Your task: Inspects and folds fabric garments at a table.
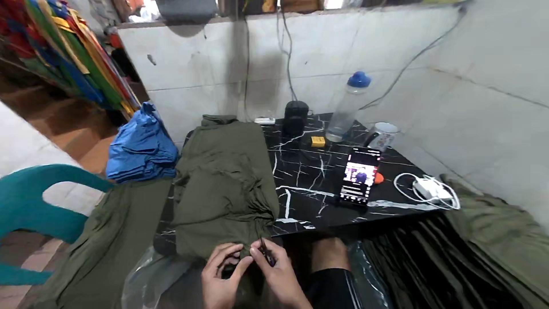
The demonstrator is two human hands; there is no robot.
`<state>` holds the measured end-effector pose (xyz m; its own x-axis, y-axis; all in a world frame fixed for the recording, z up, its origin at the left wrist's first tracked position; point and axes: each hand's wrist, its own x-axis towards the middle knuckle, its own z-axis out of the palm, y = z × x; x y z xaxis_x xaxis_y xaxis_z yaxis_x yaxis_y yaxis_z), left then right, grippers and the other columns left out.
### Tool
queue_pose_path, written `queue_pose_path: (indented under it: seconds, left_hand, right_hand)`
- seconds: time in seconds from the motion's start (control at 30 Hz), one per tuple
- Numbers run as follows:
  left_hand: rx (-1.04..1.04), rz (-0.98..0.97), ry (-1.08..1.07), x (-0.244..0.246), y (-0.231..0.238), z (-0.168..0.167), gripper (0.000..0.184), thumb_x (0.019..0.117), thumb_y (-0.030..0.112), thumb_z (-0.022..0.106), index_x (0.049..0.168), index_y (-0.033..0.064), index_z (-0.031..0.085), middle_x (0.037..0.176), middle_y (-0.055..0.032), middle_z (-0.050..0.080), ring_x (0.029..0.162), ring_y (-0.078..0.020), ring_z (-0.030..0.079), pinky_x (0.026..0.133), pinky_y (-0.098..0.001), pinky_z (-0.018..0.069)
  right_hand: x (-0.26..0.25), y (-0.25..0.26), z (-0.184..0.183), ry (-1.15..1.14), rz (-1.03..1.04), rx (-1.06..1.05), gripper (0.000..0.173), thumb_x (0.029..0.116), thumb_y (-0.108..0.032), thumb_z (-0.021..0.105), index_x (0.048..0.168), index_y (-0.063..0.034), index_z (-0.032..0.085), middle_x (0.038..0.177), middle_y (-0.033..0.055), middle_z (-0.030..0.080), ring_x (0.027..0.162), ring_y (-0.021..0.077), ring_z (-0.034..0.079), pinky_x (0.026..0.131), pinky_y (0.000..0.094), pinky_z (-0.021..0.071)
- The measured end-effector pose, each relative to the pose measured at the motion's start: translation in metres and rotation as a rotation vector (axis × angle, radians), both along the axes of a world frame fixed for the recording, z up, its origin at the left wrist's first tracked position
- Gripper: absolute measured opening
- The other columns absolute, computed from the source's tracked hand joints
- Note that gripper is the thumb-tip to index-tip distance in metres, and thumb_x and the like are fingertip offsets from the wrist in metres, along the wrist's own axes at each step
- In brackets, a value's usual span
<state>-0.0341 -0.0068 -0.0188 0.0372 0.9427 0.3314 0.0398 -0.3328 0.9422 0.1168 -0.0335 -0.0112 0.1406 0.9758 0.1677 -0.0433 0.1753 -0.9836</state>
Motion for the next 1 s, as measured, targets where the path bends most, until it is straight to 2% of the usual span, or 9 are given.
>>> queue_pose_path:
  seconds: [0.13, 0.2, 0.3, 0.43, 0.53, 0.63, 0.73, 0.87, 1.0]
  left_hand:
    - [-0.024, 0.006, -0.03, 0.002, -0.003, 0.009, 0.032, 0.0771, 0.007, 0.086, 0.098, 0.0056, 0.061, 0.108, -0.0055, 0.07, 0.098, -0.0145, 0.07, 0.082, -0.0294, 0.0622]
    - [0.016, -0.022, 0.004, 0.001, -0.003, 0.009, 0.029, 0.0794, 0.006, 0.084, 0.102, 0.0033, 0.066, 0.111, -0.0066, 0.07, 0.102, -0.0162, 0.07, 0.087, -0.0313, 0.0621]
    - [0.028, -0.04, 0.071, -0.003, -0.002, 0.008, 0.031, 0.0812, 0.004, 0.082, 0.11, -0.002, 0.071, 0.109, -0.0087, 0.074, 0.098, -0.0177, 0.073, 0.088, -0.0326, 0.063]
    - [0.004, -0.005, 0.083, -0.007, -0.001, 0.012, 0.023, 0.0755, -0.005, 0.083, 0.098, -0.0006, 0.079, 0.093, -0.0076, 0.077, 0.083, -0.0143, 0.075, 0.079, -0.0284, 0.0645]
    - [0.03, 0.017, 0.119, -0.011, -0.001, 0.012, 0.016, 0.0756, -0.005, 0.082, 0.09, 0.0023, 0.08, 0.087, -0.005, 0.076, 0.08, -0.0101, 0.073, 0.074, -0.0251, 0.0633]
    - [0.013, -0.004, 0.083, -0.011, -0.002, 0.009, 0.017, 0.0779, -0.006, 0.08, 0.094, -0.0002, 0.077, 0.09, -0.0065, 0.075, 0.081, -0.0123, 0.073, 0.076, -0.0271, 0.064]
    - [-0.025, -0.006, 0.101, -0.01, -0.003, 0.008, 0.021, 0.0798, -0.004, 0.08, 0.101, -0.0012, 0.079, 0.093, -0.0073, 0.075, 0.082, -0.0111, 0.073, 0.077, -0.0253, 0.0636]
    - [0.06, 0.007, 0.121, -0.008, -0.002, 0.0, 0.015, 0.0794, -0.003, 0.08, 0.094, 0.0017, 0.08, 0.093, -0.0063, 0.074, 0.085, -0.0085, 0.071, 0.076, -0.0212, 0.0619]
    - [0.116, -0.008, 0.03, -0.007, 0.002, -0.008, 0.007, 0.0844, 0.001, 0.078, 0.091, 0.0036, 0.078, 0.106, -0.0079, 0.073, 0.094, -0.0116, 0.072, 0.079, -0.0237, 0.0631]
  right_hand:
    - [-0.004, 0.002, -0.004, -0.042, 0.017, 0.039, 0.017, 0.1029, -0.012, 0.057, 0.102, -0.0001, 0.07, 0.093, 0.0021, 0.068, 0.086, 0.0022, 0.063, 0.08, 0.0207, 0.054]
    - [-0.004, 0.002, -0.005, -0.055, 0.013, 0.059, 0.017, 0.1032, -0.011, 0.057, 0.101, 0.0003, 0.069, 0.091, 0.0024, 0.067, 0.085, 0.0026, 0.063, 0.078, 0.0205, 0.0533]
    - [-0.005, 0.001, -0.006, -0.081, 0.002, 0.049, 0.018, 0.1034, -0.013, 0.057, 0.102, 0.0002, 0.069, 0.092, 0.0035, 0.069, 0.086, 0.0042, 0.064, 0.08, 0.0226, 0.0543]
    - [-0.007, 0.001, -0.008, -0.149, -0.017, 0.044, 0.018, 0.1022, -0.014, 0.059, 0.102, 0.0004, 0.07, 0.09, 0.0057, 0.069, 0.083, 0.0069, 0.065, 0.078, 0.0252, 0.0544]
    - [-0.007, 0.001, -0.008, -0.184, -0.032, 0.051, 0.017, 0.1013, -0.013, 0.06, 0.102, 0.0005, 0.071, 0.092, 0.0069, 0.07, 0.086, 0.0085, 0.066, 0.08, 0.0262, 0.0548]
    - [-0.007, 0.001, -0.009, -0.208, -0.04, 0.056, 0.019, 0.1012, -0.015, 0.061, 0.102, 0.0004, 0.071, 0.093, 0.008, 0.071, 0.087, 0.0109, 0.066, 0.082, 0.0293, 0.0551]
    - [-0.006, 0.0, -0.008, -0.219, -0.049, 0.058, 0.018, 0.1009, -0.014, 0.061, 0.102, 0.0008, 0.071, 0.092, 0.0082, 0.07, 0.087, 0.0102, 0.066, 0.082, 0.0274, 0.0551]
    - [-0.005, 0.0, -0.006, -0.192, -0.058, 0.059, 0.017, 0.1014, -0.013, 0.06, 0.101, 0.0004, 0.07, 0.091, 0.0066, 0.069, 0.084, 0.0075, 0.065, 0.078, 0.0238, 0.0541]
    - [-0.003, 0.0, -0.007, -0.175, -0.044, 0.073, 0.018, 0.1026, -0.014, 0.059, 0.102, 0.0001, 0.07, 0.09, 0.0058, 0.068, 0.083, 0.0069, 0.064, 0.078, 0.0233, 0.0536]
